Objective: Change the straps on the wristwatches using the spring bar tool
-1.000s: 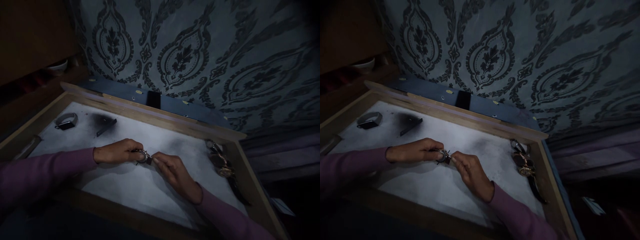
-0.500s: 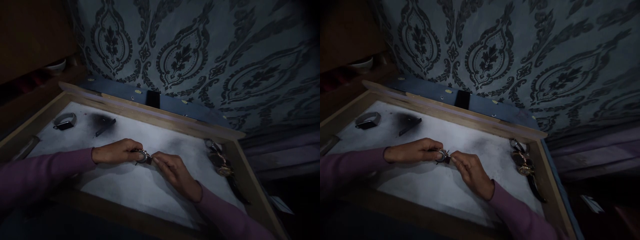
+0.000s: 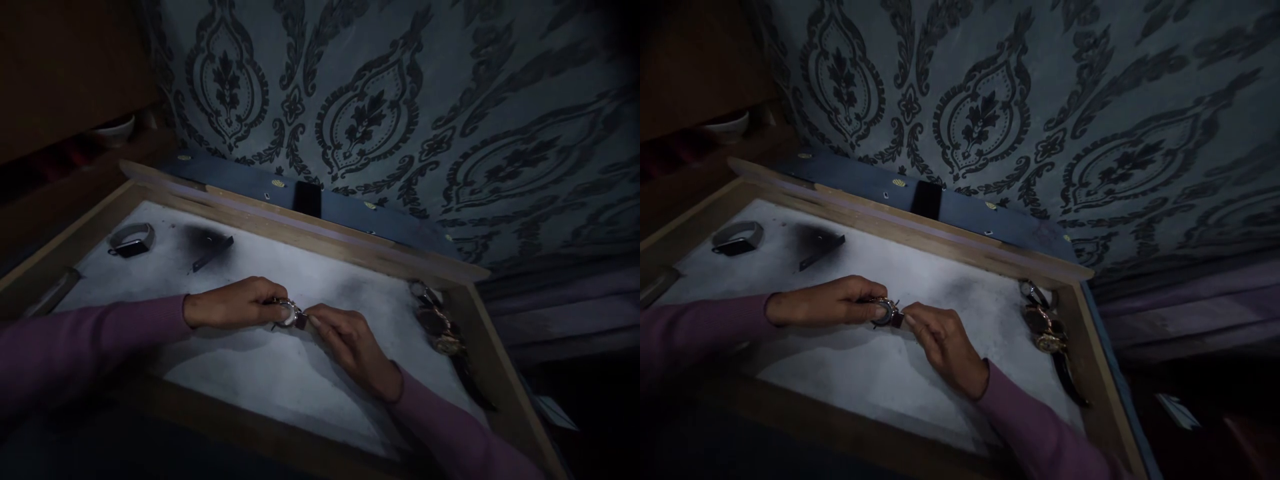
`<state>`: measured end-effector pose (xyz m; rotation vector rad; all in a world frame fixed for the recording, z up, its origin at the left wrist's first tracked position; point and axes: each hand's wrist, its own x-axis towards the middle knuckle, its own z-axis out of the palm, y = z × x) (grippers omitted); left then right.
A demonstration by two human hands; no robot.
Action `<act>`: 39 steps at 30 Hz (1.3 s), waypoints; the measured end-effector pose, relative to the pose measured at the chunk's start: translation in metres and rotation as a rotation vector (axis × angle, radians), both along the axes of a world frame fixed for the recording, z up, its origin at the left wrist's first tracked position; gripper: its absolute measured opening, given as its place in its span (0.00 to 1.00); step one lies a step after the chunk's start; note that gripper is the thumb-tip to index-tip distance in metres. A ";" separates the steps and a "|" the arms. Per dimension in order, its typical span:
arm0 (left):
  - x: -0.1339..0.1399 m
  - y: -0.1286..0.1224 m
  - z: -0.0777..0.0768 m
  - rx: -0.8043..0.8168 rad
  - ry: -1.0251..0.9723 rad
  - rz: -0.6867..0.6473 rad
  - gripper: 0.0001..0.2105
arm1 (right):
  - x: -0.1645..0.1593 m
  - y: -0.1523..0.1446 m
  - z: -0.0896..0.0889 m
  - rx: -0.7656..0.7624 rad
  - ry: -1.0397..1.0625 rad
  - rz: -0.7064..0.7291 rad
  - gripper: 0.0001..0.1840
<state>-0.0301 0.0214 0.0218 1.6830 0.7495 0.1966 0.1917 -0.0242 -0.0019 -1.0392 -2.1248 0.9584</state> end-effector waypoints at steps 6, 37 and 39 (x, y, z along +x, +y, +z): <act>0.001 -0.003 0.005 -0.007 0.024 0.025 0.15 | 0.000 0.001 0.001 0.011 0.012 0.017 0.21; 0.002 -0.007 0.010 0.148 0.027 0.025 0.14 | 0.002 0.002 0.001 -0.077 -0.024 0.002 0.21; 0.002 -0.007 0.010 0.148 0.026 0.020 0.14 | 0.002 0.002 0.000 -0.071 -0.033 0.012 0.21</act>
